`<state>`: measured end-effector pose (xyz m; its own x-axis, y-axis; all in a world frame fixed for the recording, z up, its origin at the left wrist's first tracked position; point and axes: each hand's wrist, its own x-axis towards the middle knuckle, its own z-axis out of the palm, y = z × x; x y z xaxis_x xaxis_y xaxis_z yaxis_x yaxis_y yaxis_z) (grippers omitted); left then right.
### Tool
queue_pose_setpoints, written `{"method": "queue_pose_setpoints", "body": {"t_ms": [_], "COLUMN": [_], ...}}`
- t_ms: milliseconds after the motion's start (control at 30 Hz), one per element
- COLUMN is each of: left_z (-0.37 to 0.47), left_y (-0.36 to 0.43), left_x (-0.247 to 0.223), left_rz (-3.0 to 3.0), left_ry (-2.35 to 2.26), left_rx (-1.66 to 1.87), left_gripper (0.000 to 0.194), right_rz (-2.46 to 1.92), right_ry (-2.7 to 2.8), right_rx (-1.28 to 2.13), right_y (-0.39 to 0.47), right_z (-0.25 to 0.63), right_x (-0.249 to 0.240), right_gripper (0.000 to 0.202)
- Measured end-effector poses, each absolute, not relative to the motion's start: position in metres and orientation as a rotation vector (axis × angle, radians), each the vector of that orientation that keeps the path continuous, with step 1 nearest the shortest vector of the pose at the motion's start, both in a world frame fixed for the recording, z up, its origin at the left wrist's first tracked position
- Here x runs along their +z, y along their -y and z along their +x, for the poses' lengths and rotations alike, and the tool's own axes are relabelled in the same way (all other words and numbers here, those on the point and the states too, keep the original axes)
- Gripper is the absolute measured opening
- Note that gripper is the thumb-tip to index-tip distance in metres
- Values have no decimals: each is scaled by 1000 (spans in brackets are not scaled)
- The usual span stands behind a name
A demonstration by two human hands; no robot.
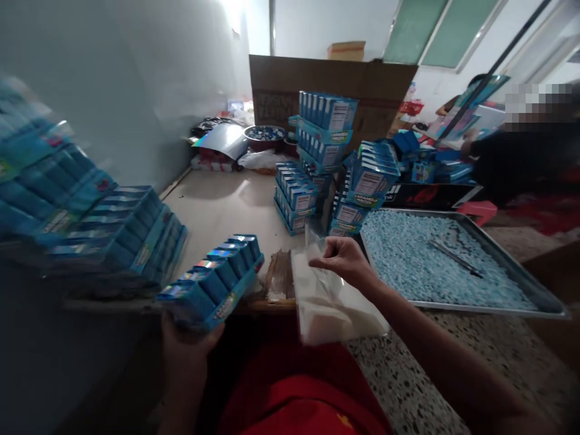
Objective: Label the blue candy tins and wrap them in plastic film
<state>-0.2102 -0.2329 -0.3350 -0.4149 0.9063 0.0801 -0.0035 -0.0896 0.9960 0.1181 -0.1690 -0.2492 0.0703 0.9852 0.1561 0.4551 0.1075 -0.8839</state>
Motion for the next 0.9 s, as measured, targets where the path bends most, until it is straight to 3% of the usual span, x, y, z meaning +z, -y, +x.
{"method": "queue_pose_setpoints", "body": {"t_ms": [133, 300, 433, 533, 667, 733, 800, 900], "left_z": [-182, -176, -196, -203, -205, -206, -206, -203], "left_y": [260, 262, 242, 231, 239, 249, 255, 253], "left_x": [-348, -336, -321, -313, -314, -320, -328, -340], "left_rz": [851, 756, 504, 442, 509, 550, 562, 518], "left_ry": [-1541, -1358, -1317, -1336, -1229, -1193, -1183, -1182], "left_rx": [1425, 1255, 1067, 901, 886, 878, 842, 763], "left_gripper": [120, 137, 111, 104, 117, 124, 127, 119], "right_rz": [-1540, -1191, -865, -817, -1073, -1263, -1332, -1373], "right_ry": [1663, 1708, 2022, 2204, 2588, 2679, 2686, 2501], "right_rx": [671, 1002, 725, 415, 260, 392, 602, 1015], "right_y": [138, 93, 52, 22, -19, -35, -44, -45], "right_z": [85, 55, 27, -1, -30, -33, -29, -18], "right_x": [-253, -212, -141, -122, -182, -234, -284, -332], "right_gripper": [39, 41, 39, 31, 18, 18, 35, 36]}}
